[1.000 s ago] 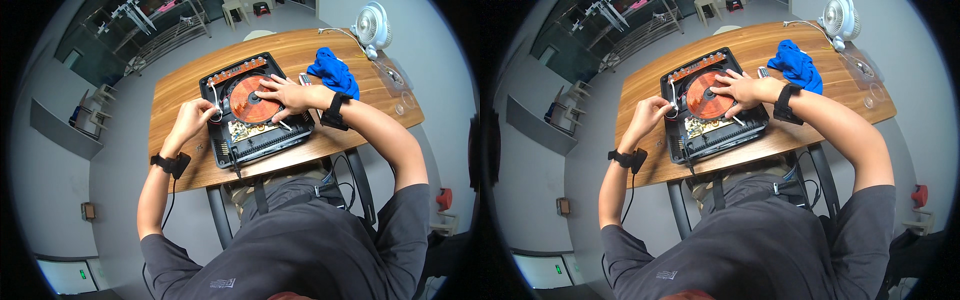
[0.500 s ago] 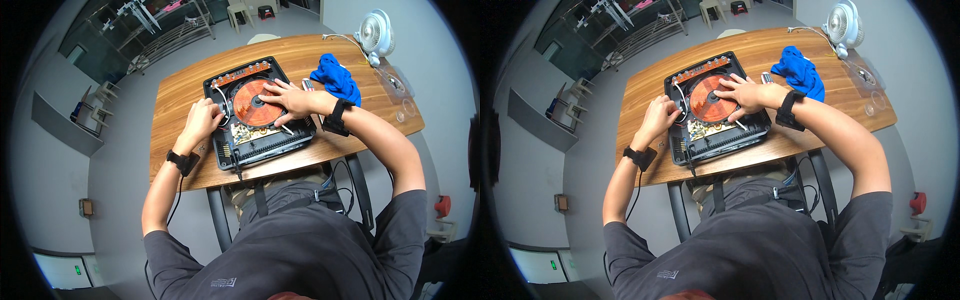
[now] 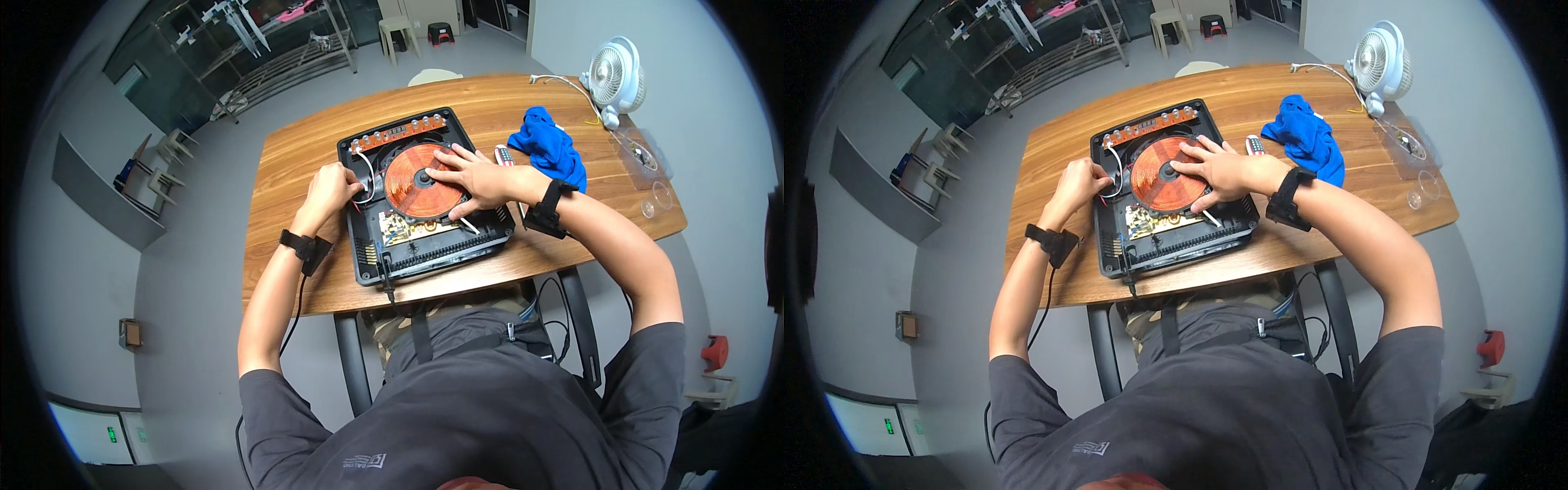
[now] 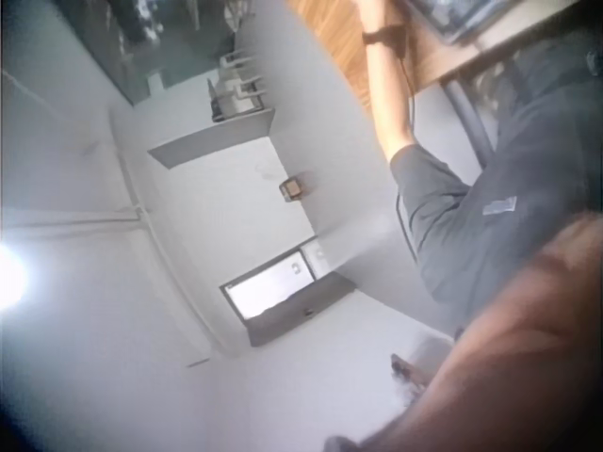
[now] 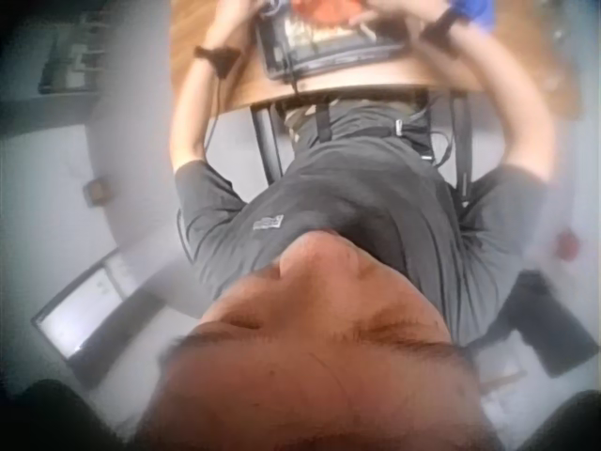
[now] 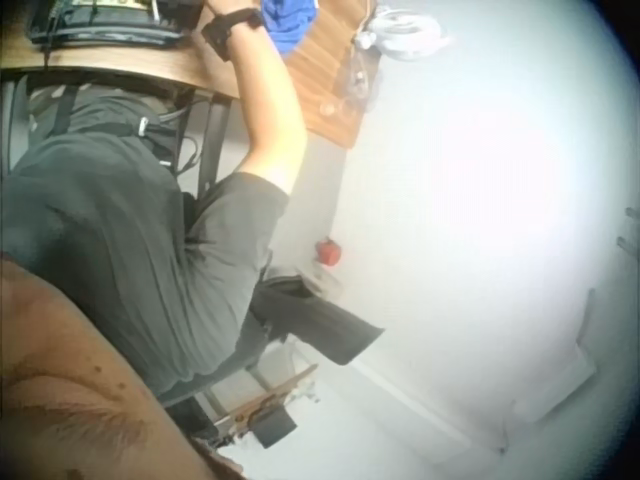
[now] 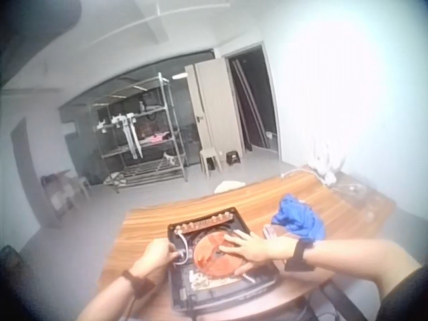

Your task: The person uses a screwdriver to remove screws from a disassembled electronic device on a wooden table. They remove a copper-colored disc and other internal components, placing them on the table.

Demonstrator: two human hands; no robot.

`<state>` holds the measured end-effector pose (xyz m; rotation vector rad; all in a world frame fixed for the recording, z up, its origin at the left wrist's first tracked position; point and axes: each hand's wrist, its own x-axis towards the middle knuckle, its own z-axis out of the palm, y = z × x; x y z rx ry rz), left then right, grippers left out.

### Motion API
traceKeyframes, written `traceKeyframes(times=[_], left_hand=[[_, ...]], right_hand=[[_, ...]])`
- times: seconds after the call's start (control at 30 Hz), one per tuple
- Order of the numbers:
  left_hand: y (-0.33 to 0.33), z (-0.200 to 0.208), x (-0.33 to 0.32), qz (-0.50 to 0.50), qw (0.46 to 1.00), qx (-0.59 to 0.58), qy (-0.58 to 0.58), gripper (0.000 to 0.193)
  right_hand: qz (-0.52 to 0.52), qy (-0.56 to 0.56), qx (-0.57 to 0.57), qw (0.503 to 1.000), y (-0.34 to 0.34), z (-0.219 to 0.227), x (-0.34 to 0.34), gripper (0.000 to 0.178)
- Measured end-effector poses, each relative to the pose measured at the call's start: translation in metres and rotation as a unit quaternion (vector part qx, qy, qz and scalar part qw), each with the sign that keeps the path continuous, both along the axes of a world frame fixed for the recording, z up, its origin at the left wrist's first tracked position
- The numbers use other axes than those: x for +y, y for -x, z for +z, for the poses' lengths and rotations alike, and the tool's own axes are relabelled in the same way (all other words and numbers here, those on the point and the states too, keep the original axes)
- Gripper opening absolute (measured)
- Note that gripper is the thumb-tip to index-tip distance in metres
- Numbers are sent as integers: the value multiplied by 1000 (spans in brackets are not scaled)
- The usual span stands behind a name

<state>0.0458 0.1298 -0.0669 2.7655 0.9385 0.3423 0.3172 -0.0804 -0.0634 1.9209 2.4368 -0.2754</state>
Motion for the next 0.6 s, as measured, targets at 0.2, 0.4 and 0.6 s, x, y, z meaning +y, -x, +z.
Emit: traceKeyframes(times=[0.2,0.4,0.6], left_hand=[[0,7,-9,-50,998,35,-1,26],[-2,15,-24,-44,998,-14,-37,21],[-8,27,-45,-148,987,44,-31,47]], right_hand=[[-4,29,-19,999,-2,6,-1,102],[4,29,25,999,-19,14,4,103],[-55,41,-25,997,-18,37,0,119]])
